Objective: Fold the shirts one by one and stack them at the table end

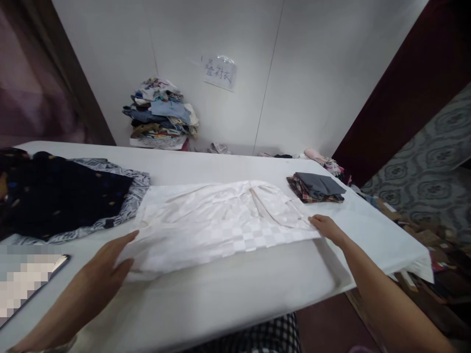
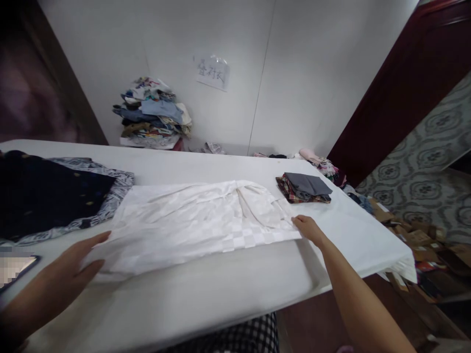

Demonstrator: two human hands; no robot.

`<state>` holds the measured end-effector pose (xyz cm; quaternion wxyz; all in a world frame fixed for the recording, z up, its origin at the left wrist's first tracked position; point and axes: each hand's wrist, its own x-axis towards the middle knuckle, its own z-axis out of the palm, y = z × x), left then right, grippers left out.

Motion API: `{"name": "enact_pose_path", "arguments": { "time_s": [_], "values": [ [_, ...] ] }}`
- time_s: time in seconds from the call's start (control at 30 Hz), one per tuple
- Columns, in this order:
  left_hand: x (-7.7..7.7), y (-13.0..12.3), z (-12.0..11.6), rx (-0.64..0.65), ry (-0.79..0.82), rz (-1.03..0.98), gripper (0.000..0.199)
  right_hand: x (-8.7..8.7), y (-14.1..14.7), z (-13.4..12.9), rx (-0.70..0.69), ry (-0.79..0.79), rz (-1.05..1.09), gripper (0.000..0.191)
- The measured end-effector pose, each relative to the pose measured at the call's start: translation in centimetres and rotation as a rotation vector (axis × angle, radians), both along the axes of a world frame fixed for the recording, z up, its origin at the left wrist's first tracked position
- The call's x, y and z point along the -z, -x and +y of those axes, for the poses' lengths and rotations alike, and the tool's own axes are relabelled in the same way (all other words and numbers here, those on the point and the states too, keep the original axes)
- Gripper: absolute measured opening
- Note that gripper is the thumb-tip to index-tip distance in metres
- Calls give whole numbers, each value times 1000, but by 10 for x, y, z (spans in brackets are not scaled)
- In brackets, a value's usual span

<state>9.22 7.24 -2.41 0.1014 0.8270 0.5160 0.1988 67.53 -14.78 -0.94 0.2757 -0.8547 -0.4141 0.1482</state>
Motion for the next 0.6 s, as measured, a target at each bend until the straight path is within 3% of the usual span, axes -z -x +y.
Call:
{"name": "enact_pose_path", "arguments": {
  "time_s": [0.13, 0.3, 0.43, 0.6],
  "values": [
    [7, 11, -11, -41, 146, 41, 63, 5, 12, -25, -33, 95, -94, 39],
    [-9, -2, -17, -180, 236, 39, 74, 2, 30, -21, 29, 37, -206, 45],
    [-18, -11, -15, -102, 155, -16, 56, 3, 41, -12, -47, 141, -349, 28],
    [-11, -4, -3, -13, -60, -48, 48, 13, 36, -15, -2, 209, -391, 27]
  ]
}}
